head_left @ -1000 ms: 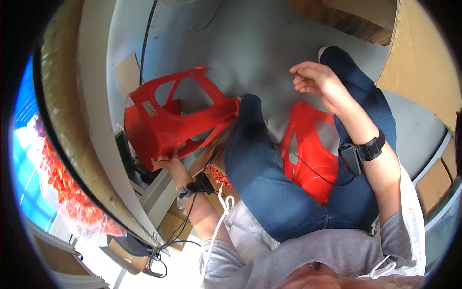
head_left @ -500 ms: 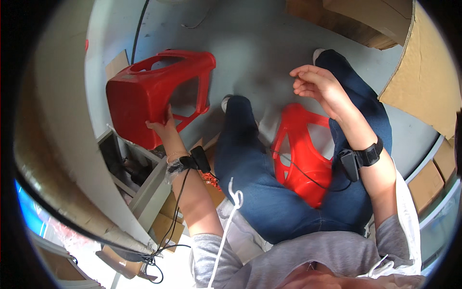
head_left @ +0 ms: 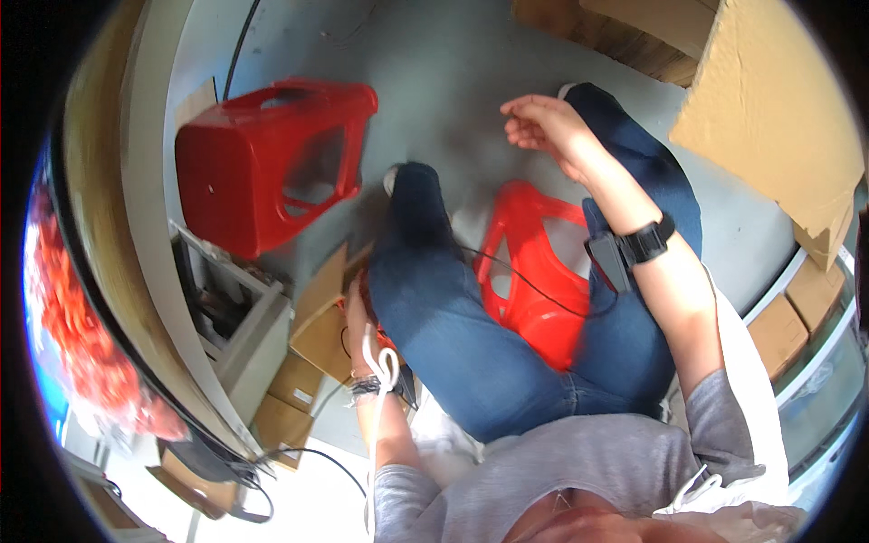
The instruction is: Sorting small red and black plastic components and later organizing the workspace by moving stools.
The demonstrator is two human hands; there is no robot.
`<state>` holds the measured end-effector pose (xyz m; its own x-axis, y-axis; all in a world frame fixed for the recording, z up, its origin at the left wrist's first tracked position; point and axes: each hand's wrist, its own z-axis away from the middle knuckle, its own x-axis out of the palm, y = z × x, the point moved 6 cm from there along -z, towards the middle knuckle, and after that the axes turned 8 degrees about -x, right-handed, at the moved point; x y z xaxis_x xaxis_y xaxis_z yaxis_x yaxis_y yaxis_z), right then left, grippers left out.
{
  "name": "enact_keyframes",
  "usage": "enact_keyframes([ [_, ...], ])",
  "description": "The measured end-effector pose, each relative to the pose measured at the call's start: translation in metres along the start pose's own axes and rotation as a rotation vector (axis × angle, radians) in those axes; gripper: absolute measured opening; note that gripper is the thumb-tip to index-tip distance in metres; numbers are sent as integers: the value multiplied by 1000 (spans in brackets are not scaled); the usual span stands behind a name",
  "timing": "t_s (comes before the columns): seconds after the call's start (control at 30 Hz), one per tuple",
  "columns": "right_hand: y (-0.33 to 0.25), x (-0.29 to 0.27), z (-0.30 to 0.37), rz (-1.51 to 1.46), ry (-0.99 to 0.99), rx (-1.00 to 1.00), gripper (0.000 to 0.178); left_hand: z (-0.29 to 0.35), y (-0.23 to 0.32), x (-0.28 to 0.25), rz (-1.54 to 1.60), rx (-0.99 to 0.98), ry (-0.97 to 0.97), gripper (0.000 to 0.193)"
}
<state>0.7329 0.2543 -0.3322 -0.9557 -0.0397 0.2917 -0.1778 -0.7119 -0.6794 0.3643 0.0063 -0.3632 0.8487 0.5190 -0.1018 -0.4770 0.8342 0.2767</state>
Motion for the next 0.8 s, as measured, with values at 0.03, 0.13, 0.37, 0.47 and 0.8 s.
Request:
enact_keyframes([
  [0.03, 0, -12, -1, 43, 32, -37, 22, 36, -23, 14, -32, 1, 16, 37],
  [0.13, -3, -19, -5, 135, 34, -136, 26, 125, -70, 21, -186, 221, 46, 57],
  [0.37, 61, -41, -22, 1, 85, 59, 23, 55, -207, 20, 130, 51, 191, 63],
  [0.47, 83, -59, -6, 92, 95, 257, 26, 121, -321, -17, 264, 31, 201, 66],
  [0.8, 54, 95, 65, 1140, -351, 373, 29, 40, -431, 117, 648, -289, 181, 77],
])
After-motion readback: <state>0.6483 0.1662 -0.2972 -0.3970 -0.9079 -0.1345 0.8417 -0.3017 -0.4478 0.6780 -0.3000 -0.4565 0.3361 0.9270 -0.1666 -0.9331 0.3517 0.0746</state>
